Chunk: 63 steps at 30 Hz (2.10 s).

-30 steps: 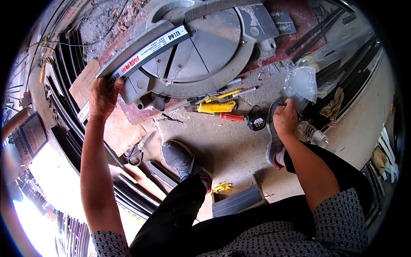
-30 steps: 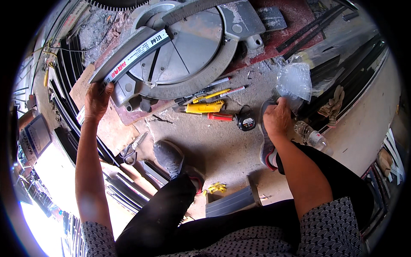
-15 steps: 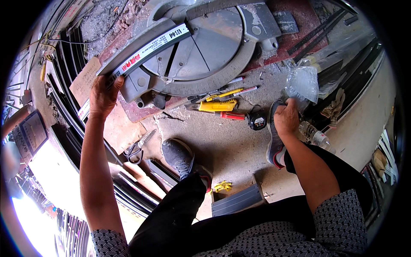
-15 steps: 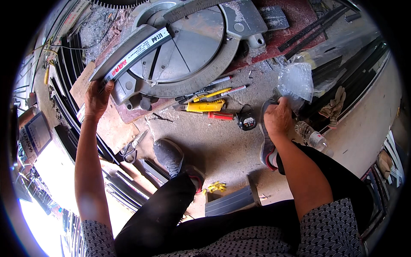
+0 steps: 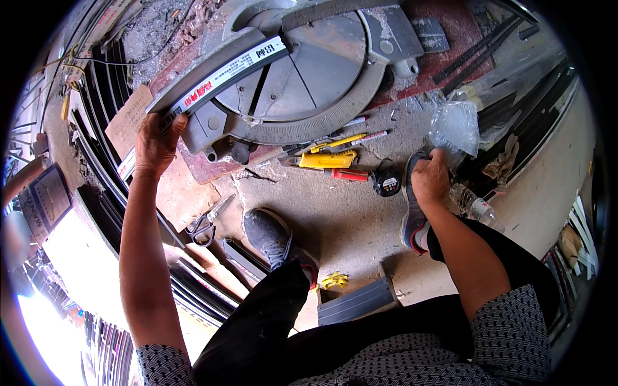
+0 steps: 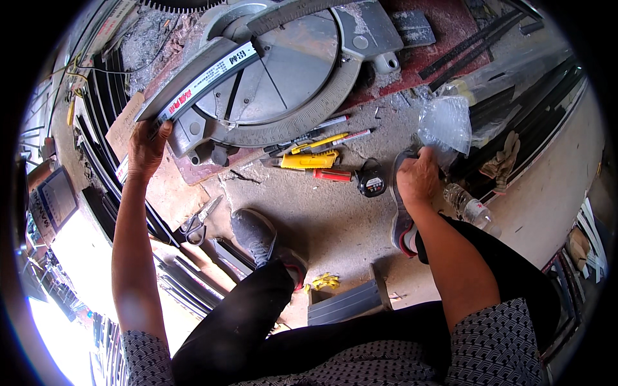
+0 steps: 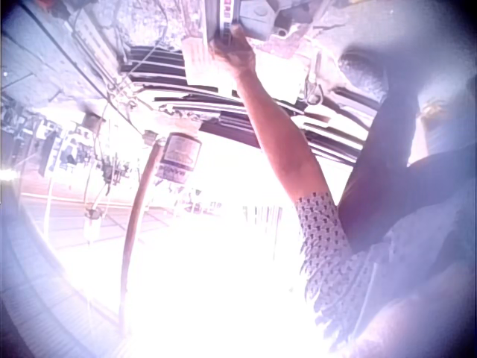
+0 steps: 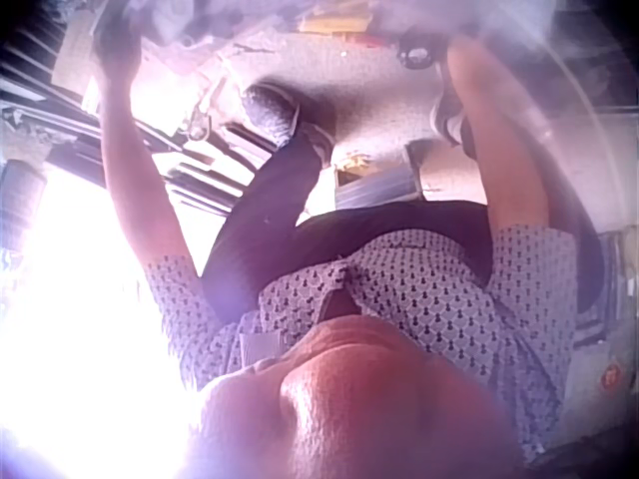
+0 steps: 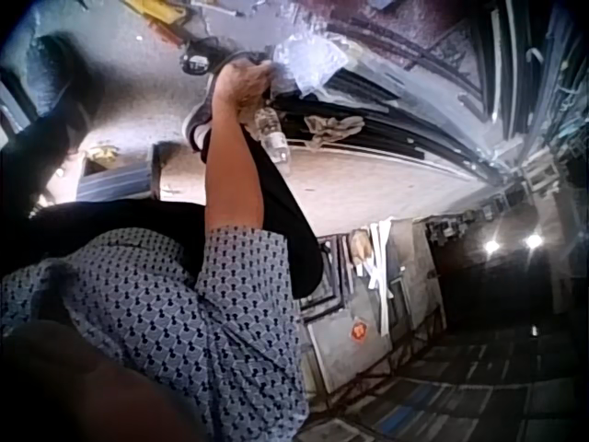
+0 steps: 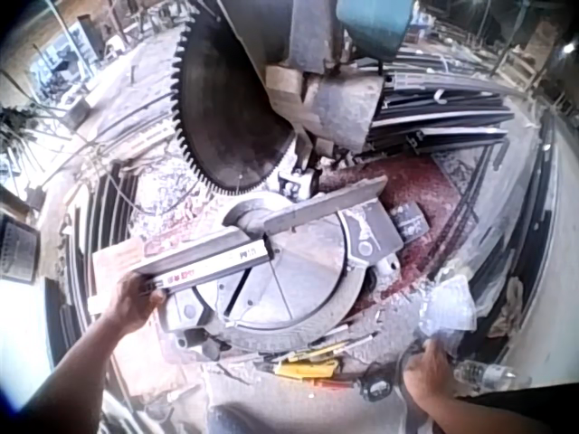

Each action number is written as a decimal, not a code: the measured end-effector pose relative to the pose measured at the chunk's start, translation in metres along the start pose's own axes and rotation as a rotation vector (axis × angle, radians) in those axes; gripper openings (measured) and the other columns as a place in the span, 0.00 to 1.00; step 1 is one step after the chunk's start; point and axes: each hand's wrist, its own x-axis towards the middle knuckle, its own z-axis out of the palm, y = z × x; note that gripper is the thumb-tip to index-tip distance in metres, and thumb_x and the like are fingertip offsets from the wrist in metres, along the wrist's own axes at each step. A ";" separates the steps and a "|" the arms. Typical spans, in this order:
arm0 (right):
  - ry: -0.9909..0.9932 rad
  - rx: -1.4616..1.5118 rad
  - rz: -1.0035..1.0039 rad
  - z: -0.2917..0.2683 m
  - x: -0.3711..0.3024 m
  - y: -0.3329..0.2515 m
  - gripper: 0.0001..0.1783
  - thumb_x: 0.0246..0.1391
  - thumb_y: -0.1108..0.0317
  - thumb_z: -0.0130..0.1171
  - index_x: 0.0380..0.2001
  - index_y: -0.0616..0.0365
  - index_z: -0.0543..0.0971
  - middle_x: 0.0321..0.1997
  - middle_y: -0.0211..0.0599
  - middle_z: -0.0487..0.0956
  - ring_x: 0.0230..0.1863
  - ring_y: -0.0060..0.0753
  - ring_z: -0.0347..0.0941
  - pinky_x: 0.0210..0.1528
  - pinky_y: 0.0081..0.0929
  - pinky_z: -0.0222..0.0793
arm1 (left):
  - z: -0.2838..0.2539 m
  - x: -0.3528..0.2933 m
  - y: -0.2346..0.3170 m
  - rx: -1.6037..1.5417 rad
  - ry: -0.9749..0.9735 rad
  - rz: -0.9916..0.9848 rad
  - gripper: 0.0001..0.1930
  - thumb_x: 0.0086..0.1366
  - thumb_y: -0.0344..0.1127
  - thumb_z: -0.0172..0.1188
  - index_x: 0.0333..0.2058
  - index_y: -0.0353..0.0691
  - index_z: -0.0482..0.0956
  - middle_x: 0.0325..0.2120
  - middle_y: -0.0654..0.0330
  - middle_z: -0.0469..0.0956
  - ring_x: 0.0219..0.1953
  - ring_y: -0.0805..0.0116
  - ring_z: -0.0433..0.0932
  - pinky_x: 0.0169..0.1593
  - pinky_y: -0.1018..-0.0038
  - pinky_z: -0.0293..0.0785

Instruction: The person measures and cuts metal profiles using a miter saw. They use a tape measure to mark lengths on the profiles, place them on the saw, and cut them. The person also removes protective film from the profiles after cutting.

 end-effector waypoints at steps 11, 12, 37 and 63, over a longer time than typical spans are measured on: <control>-0.050 -0.019 0.042 -0.002 0.002 -0.002 0.11 0.58 0.67 0.49 0.43 0.57 0.70 0.44 0.57 0.78 0.47 0.67 0.76 0.47 0.59 0.72 | 0.002 0.001 -0.002 -0.014 -0.020 -0.008 0.35 0.68 0.65 0.61 0.53 0.34 0.79 0.44 0.46 0.83 0.48 0.53 0.82 0.54 0.62 0.74; -0.047 -0.017 0.037 -0.002 0.002 -0.002 0.11 0.58 0.67 0.49 0.43 0.57 0.70 0.44 0.57 0.78 0.48 0.67 0.76 0.47 0.59 0.72 | 0.002 0.001 -0.002 -0.009 -0.021 -0.009 0.35 0.68 0.65 0.61 0.53 0.34 0.79 0.43 0.46 0.83 0.48 0.53 0.82 0.54 0.62 0.74; -0.075 -0.002 0.007 -0.007 0.001 -0.005 0.15 0.59 0.67 0.46 0.47 0.63 0.70 0.46 0.66 0.78 0.49 0.71 0.75 0.51 0.58 0.73 | 0.000 0.000 0.000 -0.017 -0.042 -0.024 0.36 0.68 0.66 0.60 0.53 0.33 0.79 0.45 0.45 0.83 0.49 0.51 0.81 0.55 0.62 0.74; -0.071 -0.030 0.062 -0.008 0.001 -0.009 0.11 0.57 0.66 0.50 0.43 0.58 0.70 0.45 0.54 0.78 0.49 0.65 0.75 0.48 0.58 0.72 | -0.001 0.000 -0.002 0.002 -0.030 -0.020 0.36 0.66 0.67 0.61 0.52 0.34 0.79 0.44 0.45 0.83 0.48 0.49 0.81 0.54 0.61 0.74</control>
